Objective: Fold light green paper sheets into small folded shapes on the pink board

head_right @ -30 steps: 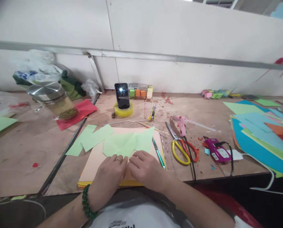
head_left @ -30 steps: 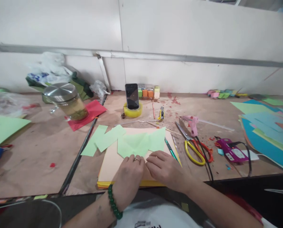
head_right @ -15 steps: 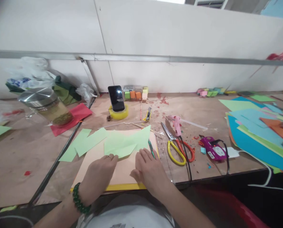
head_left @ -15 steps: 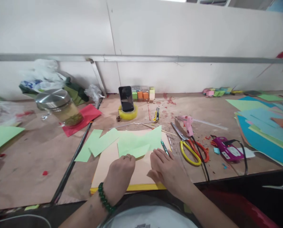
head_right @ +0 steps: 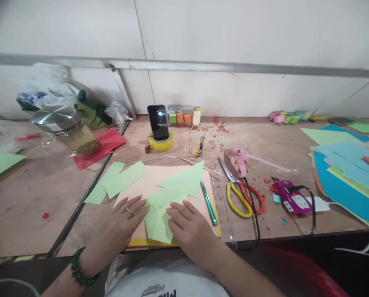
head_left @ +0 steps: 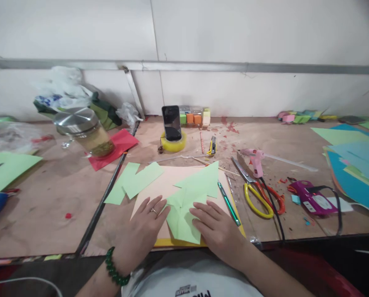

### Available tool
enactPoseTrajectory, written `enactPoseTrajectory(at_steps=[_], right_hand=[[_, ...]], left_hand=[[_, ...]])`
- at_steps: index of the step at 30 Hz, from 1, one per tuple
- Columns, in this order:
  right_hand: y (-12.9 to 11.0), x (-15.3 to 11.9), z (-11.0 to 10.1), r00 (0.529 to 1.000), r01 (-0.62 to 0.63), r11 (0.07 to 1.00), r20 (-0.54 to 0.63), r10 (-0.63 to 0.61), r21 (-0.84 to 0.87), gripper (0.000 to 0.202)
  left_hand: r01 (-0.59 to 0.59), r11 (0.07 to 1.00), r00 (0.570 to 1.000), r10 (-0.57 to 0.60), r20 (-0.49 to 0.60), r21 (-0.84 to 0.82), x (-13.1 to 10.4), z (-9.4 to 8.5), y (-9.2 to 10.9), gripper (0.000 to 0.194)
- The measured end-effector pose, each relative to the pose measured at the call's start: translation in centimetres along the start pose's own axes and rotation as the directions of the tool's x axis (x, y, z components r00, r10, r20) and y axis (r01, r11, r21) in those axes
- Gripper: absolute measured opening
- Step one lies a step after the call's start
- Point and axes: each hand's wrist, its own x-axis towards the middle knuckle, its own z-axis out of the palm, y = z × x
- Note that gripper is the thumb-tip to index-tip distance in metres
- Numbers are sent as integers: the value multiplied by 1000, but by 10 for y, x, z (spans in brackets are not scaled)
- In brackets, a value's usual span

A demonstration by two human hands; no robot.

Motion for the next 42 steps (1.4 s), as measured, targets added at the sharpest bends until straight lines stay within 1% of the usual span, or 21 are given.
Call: enactPoseTrajectory(at_steps=[2,5,8,10,12,15,18,23,27,30,34,37,42], right_hand=[[-6,3,2,998,-4,999,68,0,48,27],[-11,7,-1,978,-78,988,204,50,132,26],[-12,9,-7,956,-155,958,283,83,243,33],[-11,9,-9,953,-169,936,295,75,307,26],[-9,8,-8,953,-193,917,288,91,349,18],[-7,9,-4,945,-272,870,286,161,410,17],[-6,11,1,931,-339,834,280,232,435,15],[-9,13,11,918,-393,861,201,343,324,21],[-13,14,21,907,-421,881,119,405,214,23],[-14,15,27,904,-426,889,105,414,168,21],[-13,16,29,906,-423,893,95,413,156,22],[-13,16,28,905,-425,890,87,417,166,24],[-12,15,27,903,-431,886,88,421,171,22]], left_hand=[[-6,998,1000,7,3,-69,-1,-3,6,44],[-43,970,999,35,-38,-239,-6,-7,18,39],[-5,946,997,-19,-71,-325,-15,-6,27,32],[15,934,993,-56,-105,-357,-22,-2,29,29],[41,922,989,-93,-117,-384,-28,2,29,28],[87,915,980,-150,-132,-394,-33,6,29,27],[89,921,973,-162,-163,-380,-34,7,30,24],[35,915,972,-125,-200,-402,-33,6,29,21],[11,907,974,-106,-202,-421,-32,6,27,22],[27,889,973,-127,-191,-457,-33,7,26,23],[76,860,976,-167,-138,-505,-36,8,25,27],[51,872,981,-135,-139,-486,-36,8,24,33],[27,895,981,-110,-161,-446,-31,7,23,35]])
